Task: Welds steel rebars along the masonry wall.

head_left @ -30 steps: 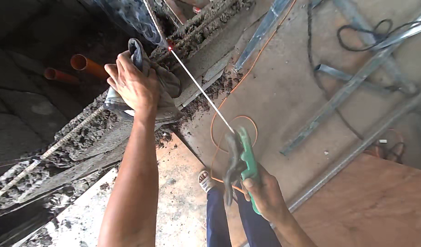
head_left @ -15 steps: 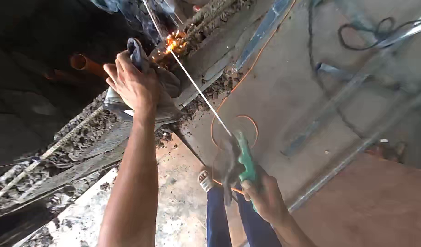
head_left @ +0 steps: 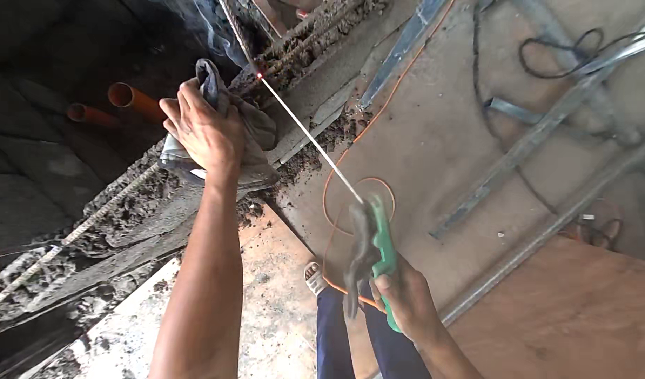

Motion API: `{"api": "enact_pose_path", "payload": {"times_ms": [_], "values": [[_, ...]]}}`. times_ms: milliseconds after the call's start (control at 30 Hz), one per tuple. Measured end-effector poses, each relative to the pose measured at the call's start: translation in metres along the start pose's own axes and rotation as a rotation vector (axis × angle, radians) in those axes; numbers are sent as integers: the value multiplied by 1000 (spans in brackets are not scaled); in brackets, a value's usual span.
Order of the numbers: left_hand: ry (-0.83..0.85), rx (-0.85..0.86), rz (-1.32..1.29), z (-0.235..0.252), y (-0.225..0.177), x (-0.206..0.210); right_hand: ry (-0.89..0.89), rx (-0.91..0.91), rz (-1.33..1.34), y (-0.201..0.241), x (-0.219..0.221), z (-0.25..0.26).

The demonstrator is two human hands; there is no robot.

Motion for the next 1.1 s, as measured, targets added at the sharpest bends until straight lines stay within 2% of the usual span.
{"api": "enact_pose_path", "payload": {"times_ms": [100, 433, 500, 600, 633, 667, 733, 767, 967, 1000, 1100], "values": [[-1, 3, -10, 1, 1, 1, -21, -88, -251, 3, -3, 1], [-3, -2, -19, 1, 1, 1, -76, -204, -513, 12, -2, 2], [-6, -7, -20, 1, 1, 1, -40, -134, -376, 7, -2, 1], [4, 90, -21, 0, 5, 4, 27, 68, 170, -2, 4, -1], [156, 146, 4, 2, 4, 1, 31, 116, 307, -2, 6, -2], [431, 130, 96, 7, -3, -9, 31, 149, 394, -2, 7, -1], [119, 15, -3, 4, 0, -2, 26, 156, 404, -4, 6, 0], [32, -3, -22, 2, 0, 0, 29, 139, 359, -6, 4, 1], [11, 0, -44, 0, -1, -3, 54, 48, 225, -9, 5, 5], [6, -1, -41, -1, -1, -2, 38, -5, 139, -11, 2, 8], [1, -4, -49, 0, 0, -1, -67, -259, -408, -10, -14, 19]]}}
Point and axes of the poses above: each hand's wrist, its own z-axis towards the middle knuckle, its own x-axis out of the palm, y = z × x, the point moved 6 cm from there along z, towards the middle knuckle, and after that the axes turned 5 degrees about z, right-handed, at the moved point
